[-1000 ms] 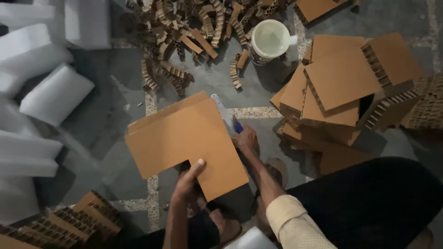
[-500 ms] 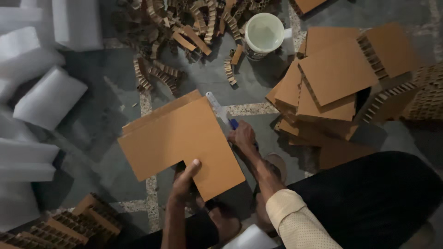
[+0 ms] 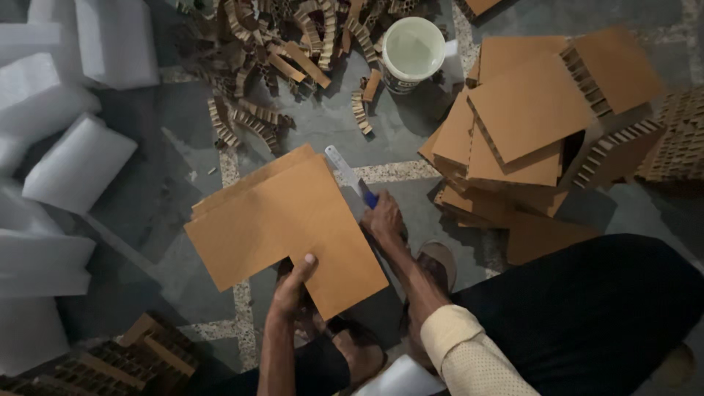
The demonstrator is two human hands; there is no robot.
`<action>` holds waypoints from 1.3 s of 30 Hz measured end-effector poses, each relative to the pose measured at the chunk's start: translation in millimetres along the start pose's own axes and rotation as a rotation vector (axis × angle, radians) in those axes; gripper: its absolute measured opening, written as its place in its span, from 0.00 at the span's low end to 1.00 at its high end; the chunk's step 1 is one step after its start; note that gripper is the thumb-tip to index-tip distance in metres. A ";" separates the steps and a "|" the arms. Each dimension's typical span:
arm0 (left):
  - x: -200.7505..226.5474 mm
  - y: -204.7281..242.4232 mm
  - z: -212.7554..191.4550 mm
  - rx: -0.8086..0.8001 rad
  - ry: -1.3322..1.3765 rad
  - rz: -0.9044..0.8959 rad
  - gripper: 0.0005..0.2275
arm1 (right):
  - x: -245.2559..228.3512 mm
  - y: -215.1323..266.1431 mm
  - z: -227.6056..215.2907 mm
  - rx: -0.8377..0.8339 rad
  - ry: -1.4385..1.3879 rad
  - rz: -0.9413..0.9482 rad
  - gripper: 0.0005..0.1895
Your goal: The person sits on the floor and uses a utility knife and a metal ruler to cut rectangular pieces of corrugated cardboard. They repeatedly measure, score, and separate the cardboard into smaller sections, then fold and separate the fluted layers by hand.
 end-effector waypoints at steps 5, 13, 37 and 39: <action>9.5 3.4 3.6 0.005 -0.045 0.032 0.40 | -0.7 -0.8 -8.9 0.008 -0.002 0.002 0.17; 24.7 2.2 16.0 -0.167 0.095 0.224 0.37 | 22.4 -19.4 -48.9 0.097 -0.213 0.155 0.19; 155.8 -4.3 285.7 -0.361 -1.792 0.789 0.32 | 102.0 89.6 -10.0 -0.191 -0.395 0.477 0.21; 127.0 -47.9 300.2 -0.435 -1.899 0.636 0.21 | 103.1 89.5 -11.3 -0.177 -0.397 0.491 0.21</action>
Point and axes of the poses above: each hand's wrist, its own y-axis away from the middle knuckle, its own z-axis out of the palm, x = y × z, the point moved 6 cm from there along -y, towards the middle knuckle, and after that the axes turned 10 degrees about z, right-handed, at the moved point
